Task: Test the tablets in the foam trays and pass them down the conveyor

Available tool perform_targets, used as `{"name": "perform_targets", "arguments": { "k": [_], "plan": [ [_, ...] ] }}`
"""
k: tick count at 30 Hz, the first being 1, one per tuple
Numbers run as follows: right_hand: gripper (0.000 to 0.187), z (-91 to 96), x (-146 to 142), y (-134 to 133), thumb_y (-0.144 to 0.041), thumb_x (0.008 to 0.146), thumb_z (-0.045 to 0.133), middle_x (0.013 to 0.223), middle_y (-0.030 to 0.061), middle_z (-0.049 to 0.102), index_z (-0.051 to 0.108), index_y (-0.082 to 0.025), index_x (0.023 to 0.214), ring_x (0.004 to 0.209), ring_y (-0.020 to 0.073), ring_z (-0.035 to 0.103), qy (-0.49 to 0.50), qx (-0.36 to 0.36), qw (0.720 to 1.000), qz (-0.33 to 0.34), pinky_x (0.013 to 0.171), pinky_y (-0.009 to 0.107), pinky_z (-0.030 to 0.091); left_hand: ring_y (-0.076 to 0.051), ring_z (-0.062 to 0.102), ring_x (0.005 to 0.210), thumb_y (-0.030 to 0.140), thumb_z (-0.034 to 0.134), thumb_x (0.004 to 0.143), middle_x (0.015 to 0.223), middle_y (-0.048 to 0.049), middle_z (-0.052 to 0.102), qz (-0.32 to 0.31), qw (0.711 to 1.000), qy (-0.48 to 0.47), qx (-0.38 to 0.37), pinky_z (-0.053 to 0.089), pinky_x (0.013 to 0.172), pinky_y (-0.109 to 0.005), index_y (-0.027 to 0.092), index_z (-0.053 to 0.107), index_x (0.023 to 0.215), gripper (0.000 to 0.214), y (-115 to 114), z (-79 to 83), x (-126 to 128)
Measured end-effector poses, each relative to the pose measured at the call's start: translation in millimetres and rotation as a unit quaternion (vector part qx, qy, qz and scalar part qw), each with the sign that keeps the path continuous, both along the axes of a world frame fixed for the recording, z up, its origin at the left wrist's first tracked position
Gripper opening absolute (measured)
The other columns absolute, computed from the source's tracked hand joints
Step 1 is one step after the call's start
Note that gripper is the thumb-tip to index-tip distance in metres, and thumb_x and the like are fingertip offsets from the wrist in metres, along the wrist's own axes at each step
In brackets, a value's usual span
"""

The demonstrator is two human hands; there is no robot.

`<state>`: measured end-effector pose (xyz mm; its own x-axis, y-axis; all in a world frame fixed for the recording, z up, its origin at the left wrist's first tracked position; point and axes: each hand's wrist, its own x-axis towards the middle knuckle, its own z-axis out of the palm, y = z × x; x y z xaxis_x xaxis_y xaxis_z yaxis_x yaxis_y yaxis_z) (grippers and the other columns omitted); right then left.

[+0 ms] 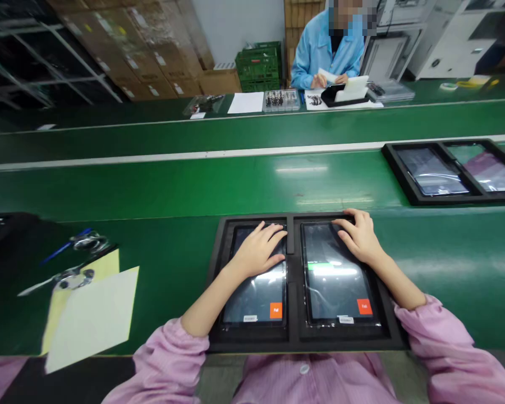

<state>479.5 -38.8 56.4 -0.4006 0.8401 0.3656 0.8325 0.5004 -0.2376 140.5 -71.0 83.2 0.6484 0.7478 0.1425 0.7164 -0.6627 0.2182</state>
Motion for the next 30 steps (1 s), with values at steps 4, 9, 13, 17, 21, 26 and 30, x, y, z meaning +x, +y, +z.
{"name": "perform_targets", "arguments": {
  "k": [4,9,13,17,21,26,30],
  "plan": [
    [0.042,4.4,-3.1,-8.1,-0.043,0.1,0.041,0.135,0.0182,0.049,0.074,-0.023,0.118,0.121,0.0357,0.042,-0.041,-0.019,0.999,0.0,0.099,0.055,0.038,-0.034,0.057,0.129,0.066,0.03,0.099,0.128,-0.0184,0.065,-0.029,0.999,-0.016,0.042,0.041,0.114,-0.052,0.012,0.058,0.127,0.068,-2.5,-16.0,2.9],
    [0.04,7.6,-1.3,-8.2,-0.039,0.101,0.04,0.133,0.0139,0.053,0.077,-0.025,0.103,0.122,0.0327,0.044,-0.01,-0.039,0.998,0.04,0.102,0.052,0.037,-0.025,0.07,0.093,0.059,0.019,0.103,0.095,-0.0111,0.071,-0.004,0.994,-0.084,0.066,0.046,0.108,-0.051,0.017,0.06,0.101,0.059,-8.0,-11.0,-7.3],
    [0.043,6.1,-3.8,-7.3,-0.042,0.101,0.04,0.133,0.0174,0.052,0.07,-0.023,0.125,0.121,0.0336,0.044,-0.014,-0.043,0.999,-0.007,0.1,0.053,0.037,-0.031,0.062,0.121,0.064,0.023,0.1,0.117,-0.0173,0.068,0.017,0.994,-0.089,0.057,0.039,0.115,-0.057,0.019,0.055,0.092,0.056,-3.0,-10.6,-8.1],
    [0.04,8.4,-4.8,-9.0,-0.042,0.101,0.041,0.133,0.0148,0.054,0.076,-0.026,0.11,0.122,0.0334,0.043,-0.009,-0.055,0.998,0.013,0.102,0.053,0.035,-0.031,0.061,0.122,0.065,0.027,0.1,0.113,-0.0153,0.068,-0.007,0.997,-0.076,0.025,0.04,0.115,-0.057,0.02,0.052,0.085,0.053,-1.6,-12.1,-6.2],
    [0.046,9.2,0.7,-9.8,-0.036,0.101,0.035,0.123,0.0098,0.06,0.078,-0.027,0.09,0.117,0.0293,0.049,0.062,-0.046,0.997,0.017,0.101,0.049,0.036,-0.022,0.067,0.088,0.06,0.023,0.102,0.082,-0.0051,0.066,-0.022,0.996,-0.086,0.029,0.042,0.114,-0.051,0.022,0.054,0.082,0.053,-5.6,-6.1,-6.5],
    [0.05,4.6,2.9,-6.5,-0.03,0.1,0.034,0.105,0.0099,0.064,0.078,-0.025,0.078,0.101,0.0262,0.056,0.123,-0.004,0.985,-0.124,0.092,0.045,0.041,-0.023,0.065,0.089,0.05,0.026,0.103,0.093,-0.0075,0.069,0.067,0.991,-0.077,0.092,0.04,0.11,-0.052,0.019,0.065,0.101,0.05,-5.8,-5.1,-11.1],
    [0.042,4.1,0.2,-4.8,-0.027,0.095,0.043,0.11,0.01,0.064,0.08,-0.026,0.076,0.105,0.0265,0.055,0.107,-0.014,0.992,-0.071,0.093,0.045,0.041,-0.025,0.064,0.092,0.045,0.028,0.102,0.093,-0.0081,0.068,0.12,0.984,-0.052,0.12,0.036,0.107,-0.054,0.022,0.071,0.108,0.049,-4.6,-10.2,-13.2]
  ]
}}
